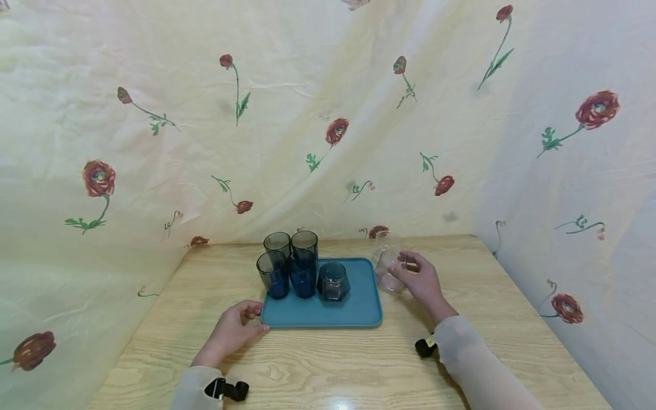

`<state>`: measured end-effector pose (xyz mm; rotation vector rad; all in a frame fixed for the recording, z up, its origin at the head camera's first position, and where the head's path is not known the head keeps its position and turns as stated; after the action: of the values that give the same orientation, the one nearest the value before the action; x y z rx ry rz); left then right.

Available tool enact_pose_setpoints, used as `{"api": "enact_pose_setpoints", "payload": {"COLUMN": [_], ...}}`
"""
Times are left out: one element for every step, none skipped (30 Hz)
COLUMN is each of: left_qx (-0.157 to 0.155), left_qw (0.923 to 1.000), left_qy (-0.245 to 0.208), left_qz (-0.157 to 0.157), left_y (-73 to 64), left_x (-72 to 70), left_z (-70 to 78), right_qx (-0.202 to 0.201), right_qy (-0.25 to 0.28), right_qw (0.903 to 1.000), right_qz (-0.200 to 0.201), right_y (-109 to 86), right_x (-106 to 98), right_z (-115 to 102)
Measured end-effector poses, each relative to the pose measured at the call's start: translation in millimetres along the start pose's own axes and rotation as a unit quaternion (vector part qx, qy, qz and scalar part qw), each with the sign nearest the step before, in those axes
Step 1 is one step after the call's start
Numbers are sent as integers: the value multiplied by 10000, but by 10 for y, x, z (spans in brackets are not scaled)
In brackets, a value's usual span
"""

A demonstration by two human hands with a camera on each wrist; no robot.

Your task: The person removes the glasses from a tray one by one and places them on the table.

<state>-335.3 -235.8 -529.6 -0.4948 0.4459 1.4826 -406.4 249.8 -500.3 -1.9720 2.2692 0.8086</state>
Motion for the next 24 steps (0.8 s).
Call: {"api": "enact_pose_setpoints", "payload": {"left_qx": [-2,-1,-2,-4,-4,-5,-3,3,4,8,14,20,27,31,35,39,47,51,55,60,68,72,77,76], "left_qw": [10000,10000,10000,10000,10000,10000,10000,10000,10000,10000,10000,10000,10000,10000,10000,10000,10000,10000,10000,10000,10000,9999,9999,9999], "left_qy": [4,11,10,11,18,23,31,47,53,67,75,81,79,69,52,38,19,0,-21,-40,-50,-58,-69,-76], "left_qz": [3,5,12,20,28,33,37,40,43,44,46,43,42,36,30,23,11,0,-14,-25,-33,-40,-46,-48], "left_y": [-1,-2,-4,-5,-5,-6,-6,-6,-5,-5,-6,-6,-5,-5,-4,-2,0,3,5,7,10,12,13,14], "left_x": [1,1,1,0,0,0,0,0,0,0,0,0,0,0,-1,-1,0,0,1,2,2,3,3,4], "left_z": [2,4,6,9,10,11,11,12,11,12,12,12,12,12,10,6,1,-4,-9,-13,-17,-20,-21,-21], "right_qx": [10,24,32,42,50,51,52,50,44,42,40,37,38,37,37,35,33,30,27,21,18,12,9,4], "right_qy": [-9,-20,-33,-57,-73,-85,-86,-86,-90,-89,-78,-67,-58,-56,-48,-48,-53,-54,-56,-57,-58,-68,-67,-59], "right_qw": [10000,10000,10000,10000,9999,9999,9999,9999,9999,9999,9999,9999,9999,9999,9999,9999,9999,9999,9999,9999,9999,9999,9999,9999], "right_qz": [-5,-15,-21,-32,-47,-66,-77,-84,-88,-93,-97,-101,-100,-107,-108,-110,-112,-112,-112,-111,-102,-96,-90,-82], "right_y": [-1,-1,-1,-1,-1,-1,0,1,2,1,0,0,-2,-4,-7,-10,-13,-15,-18,-19,-21,-22,-23,-24], "right_x": [2,5,9,13,16,19,22,23,24,23,23,24,24,24,24,24,24,24,24,24,23,23,22,21], "right_z": [6,14,21,29,38,46,54,61,65,69,70,69,66,61,54,44,34,24,14,6,-1,-6,-7,-6]}}
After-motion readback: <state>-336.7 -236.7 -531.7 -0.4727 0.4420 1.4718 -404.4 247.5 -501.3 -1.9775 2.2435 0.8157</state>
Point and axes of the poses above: each hand's wrist, its own y-axis towards the middle knuckle, its own x-axis out of the palm, z = x × y, the point moved 7 cm from there along y, towards the middle knuckle, and after that the axes turned 8 degrees about -x, right-handed, at the moved point
